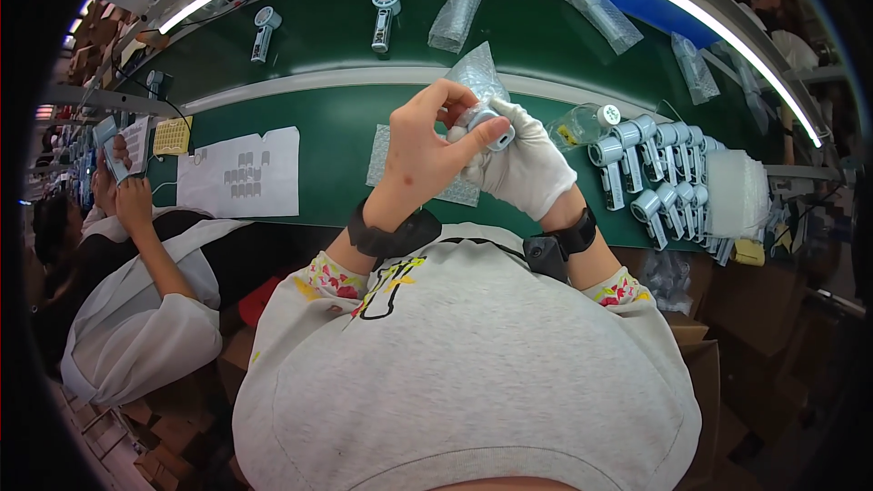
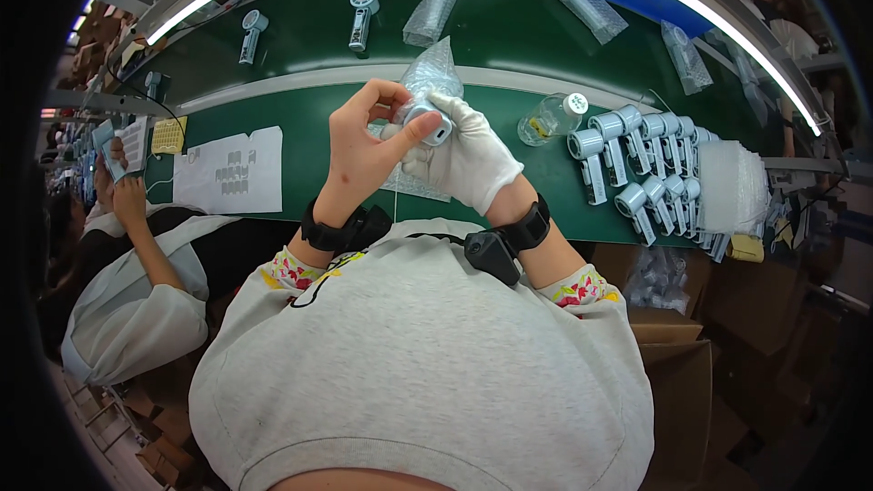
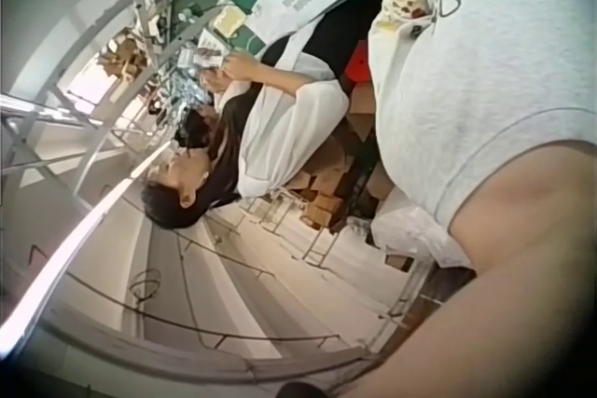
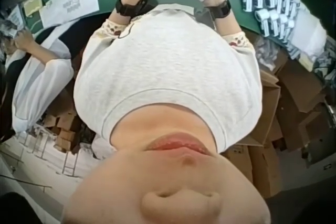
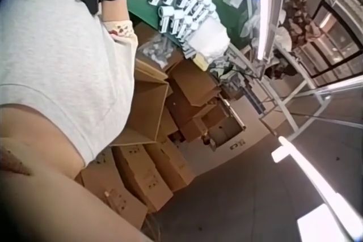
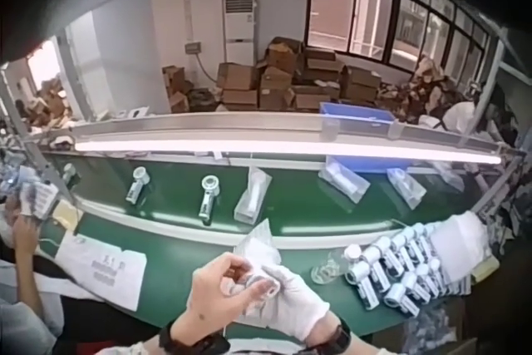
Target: The person slides fans into plastic sleeves, places them into a cardboard box, and then applies hand sanitizer from a bottle before resuming the task.
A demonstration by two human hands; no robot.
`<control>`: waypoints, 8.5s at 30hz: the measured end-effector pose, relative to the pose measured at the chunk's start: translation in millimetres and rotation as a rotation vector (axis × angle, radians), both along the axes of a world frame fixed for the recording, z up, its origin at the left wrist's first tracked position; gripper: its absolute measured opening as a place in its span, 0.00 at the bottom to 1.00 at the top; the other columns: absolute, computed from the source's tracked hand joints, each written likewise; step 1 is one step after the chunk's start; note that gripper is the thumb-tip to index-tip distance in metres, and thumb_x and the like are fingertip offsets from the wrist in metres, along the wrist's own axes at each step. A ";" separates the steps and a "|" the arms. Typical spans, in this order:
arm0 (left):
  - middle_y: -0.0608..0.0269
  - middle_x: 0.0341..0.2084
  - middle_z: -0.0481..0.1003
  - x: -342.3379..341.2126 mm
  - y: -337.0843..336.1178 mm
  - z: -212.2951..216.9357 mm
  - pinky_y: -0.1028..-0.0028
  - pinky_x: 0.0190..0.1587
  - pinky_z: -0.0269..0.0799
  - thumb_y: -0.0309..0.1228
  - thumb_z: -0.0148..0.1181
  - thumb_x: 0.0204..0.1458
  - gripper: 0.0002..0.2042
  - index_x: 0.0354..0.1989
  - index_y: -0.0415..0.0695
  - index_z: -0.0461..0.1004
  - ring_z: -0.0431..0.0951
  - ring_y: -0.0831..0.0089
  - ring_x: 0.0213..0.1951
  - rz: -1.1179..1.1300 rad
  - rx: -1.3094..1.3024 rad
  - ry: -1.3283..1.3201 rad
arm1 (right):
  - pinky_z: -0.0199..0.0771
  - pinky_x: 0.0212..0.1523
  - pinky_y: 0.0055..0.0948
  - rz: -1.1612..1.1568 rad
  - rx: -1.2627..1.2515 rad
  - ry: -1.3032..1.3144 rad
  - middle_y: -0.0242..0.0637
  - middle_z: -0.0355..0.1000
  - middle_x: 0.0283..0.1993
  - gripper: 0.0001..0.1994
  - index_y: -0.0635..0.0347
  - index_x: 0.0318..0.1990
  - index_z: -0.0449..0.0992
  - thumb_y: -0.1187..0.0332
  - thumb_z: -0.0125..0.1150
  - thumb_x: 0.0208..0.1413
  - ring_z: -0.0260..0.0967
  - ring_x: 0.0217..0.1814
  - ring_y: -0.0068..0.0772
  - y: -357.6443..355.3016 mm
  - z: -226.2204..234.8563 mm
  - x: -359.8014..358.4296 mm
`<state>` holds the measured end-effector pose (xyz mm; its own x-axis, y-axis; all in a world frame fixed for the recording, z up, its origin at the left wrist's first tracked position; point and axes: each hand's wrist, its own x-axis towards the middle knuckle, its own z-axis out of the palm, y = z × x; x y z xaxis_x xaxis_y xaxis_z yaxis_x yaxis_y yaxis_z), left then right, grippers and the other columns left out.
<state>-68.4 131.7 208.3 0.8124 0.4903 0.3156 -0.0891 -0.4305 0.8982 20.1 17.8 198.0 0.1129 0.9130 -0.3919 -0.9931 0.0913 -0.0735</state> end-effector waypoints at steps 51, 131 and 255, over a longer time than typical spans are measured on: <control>0.48 0.36 0.74 173.2 174.2 -222.2 0.58 0.38 0.68 0.39 0.63 0.40 0.28 0.49 0.37 0.63 0.74 0.54 0.37 0.403 0.565 0.471 | 0.72 0.35 0.28 0.269 -0.706 -0.882 0.39 0.71 0.41 0.20 0.62 0.53 0.66 0.59 0.49 0.57 0.71 0.36 0.28 -0.8 -90.0 25.6; 0.58 0.26 0.77 25.2 -28.9 -10.0 0.76 0.31 0.73 0.33 0.56 0.51 0.11 0.26 0.35 0.75 0.76 0.74 0.28 -0.262 -0.368 -0.319 | 0.71 0.31 0.23 -0.306 0.490 0.351 0.33 0.64 0.32 0.11 0.59 0.39 0.63 0.63 0.52 0.55 0.65 0.29 0.25 -21.8 -24.1 -3.7; 0.53 0.43 0.71 -109.5 107.6 -185.2 0.71 0.49 0.64 0.38 0.67 0.40 0.29 0.49 0.36 0.63 0.71 0.65 0.46 0.314 -0.486 0.562 | 0.68 0.45 0.32 -0.051 -0.676 -1.628 0.39 0.72 0.41 0.21 0.62 0.46 0.68 0.66 0.65 0.44 0.69 0.44 0.35 -33.7 29.4 -26.1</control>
